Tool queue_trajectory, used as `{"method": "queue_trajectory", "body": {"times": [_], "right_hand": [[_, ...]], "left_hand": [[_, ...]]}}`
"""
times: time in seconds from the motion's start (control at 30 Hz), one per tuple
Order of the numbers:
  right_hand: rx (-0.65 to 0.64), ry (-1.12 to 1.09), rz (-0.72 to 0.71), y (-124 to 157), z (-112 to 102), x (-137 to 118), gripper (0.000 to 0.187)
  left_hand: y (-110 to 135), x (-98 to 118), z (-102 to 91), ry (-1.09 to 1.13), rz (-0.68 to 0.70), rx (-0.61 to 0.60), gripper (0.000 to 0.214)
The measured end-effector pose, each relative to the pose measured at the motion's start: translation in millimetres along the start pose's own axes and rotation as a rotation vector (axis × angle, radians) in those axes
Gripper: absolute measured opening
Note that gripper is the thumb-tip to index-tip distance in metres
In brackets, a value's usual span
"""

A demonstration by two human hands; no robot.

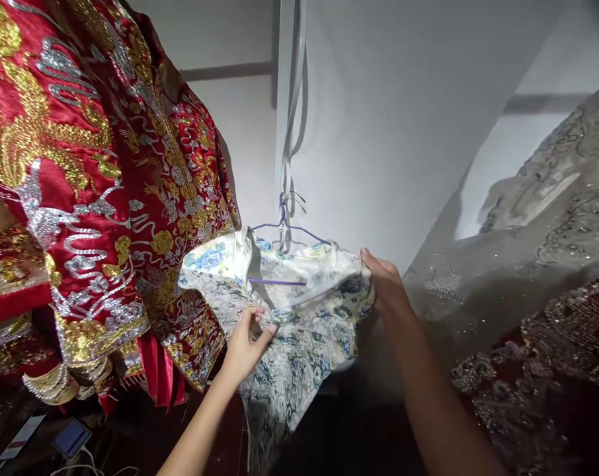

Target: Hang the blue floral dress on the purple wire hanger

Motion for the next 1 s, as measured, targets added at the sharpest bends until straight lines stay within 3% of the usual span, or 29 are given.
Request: {"method": "queue_trajectory", "body": {"times": [0.1, 0.17, 0.37, 0.73, 1.0], "right_hand": [[0.006, -0.045, 0.104, 20, -13, 17, 0.038], [0.012, -0.078, 0.096, 27, -15, 22, 0.037], [-0.021, -0.126, 0.138, 22, -13, 27, 0.039], [0.044, -0.051, 0.127, 15, -23, 17, 0.038], [0.06, -0.148, 0.151, 32, -9, 20, 0.033]], "left_hand": [[-5, -17, 24.5, 0.08, -0.104, 0.04, 0.036], [-12, -21, 36.2, 0.112, -0.111, 0.057, 0.032], [-24, -29, 55.8, 0.066, -0.122, 0.084, 0.034], [-38, -30, 70.2, -0.117, -0.122, 0.08, 0.037], [-32, -37, 65.2, -0.129, -0.073, 0.14, 0.033]]}}
Point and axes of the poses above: each hand's wrist, its own y-axis away from the middle knuckle, its own z-axis out of the palm, x = y × z, the point moved 3 cm from there along -y, towards the middle knuckle, and after that the axes turned 4 degrees about -z, right-handed, at the moved point
